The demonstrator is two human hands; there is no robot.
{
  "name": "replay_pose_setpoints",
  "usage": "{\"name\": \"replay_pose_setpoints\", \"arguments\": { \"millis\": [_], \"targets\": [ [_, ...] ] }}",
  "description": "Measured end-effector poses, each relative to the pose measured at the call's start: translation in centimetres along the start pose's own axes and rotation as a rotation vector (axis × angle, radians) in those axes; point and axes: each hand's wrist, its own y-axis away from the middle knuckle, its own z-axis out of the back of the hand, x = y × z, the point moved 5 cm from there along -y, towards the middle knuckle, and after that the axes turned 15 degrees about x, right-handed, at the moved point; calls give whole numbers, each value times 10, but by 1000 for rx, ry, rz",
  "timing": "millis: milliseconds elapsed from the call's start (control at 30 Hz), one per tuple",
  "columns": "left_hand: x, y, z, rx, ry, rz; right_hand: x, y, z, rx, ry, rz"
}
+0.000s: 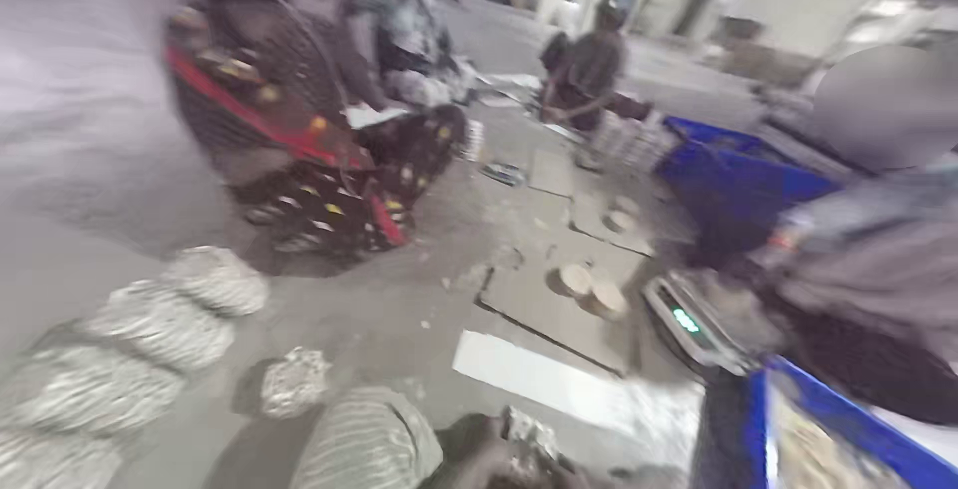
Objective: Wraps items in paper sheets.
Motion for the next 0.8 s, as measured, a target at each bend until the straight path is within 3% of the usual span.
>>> {"name": "replay_pose_setpoints", "arguments": {
  "millis": [133,267,533,800],
  "targets": [
    [12,-20,6,-70,-153,51,-22,-22,9,62,-104,56],
    [8,-14,1,-68,-58,15,-25,-19,9,-13,-173,58],
    [11,-4,3,-139,-97,-16,-21,-1,1,-56,-121,113],
    [5,-2,3,-151,-189,-9,-16,0,3,-144,-33,29]
  ]
}}
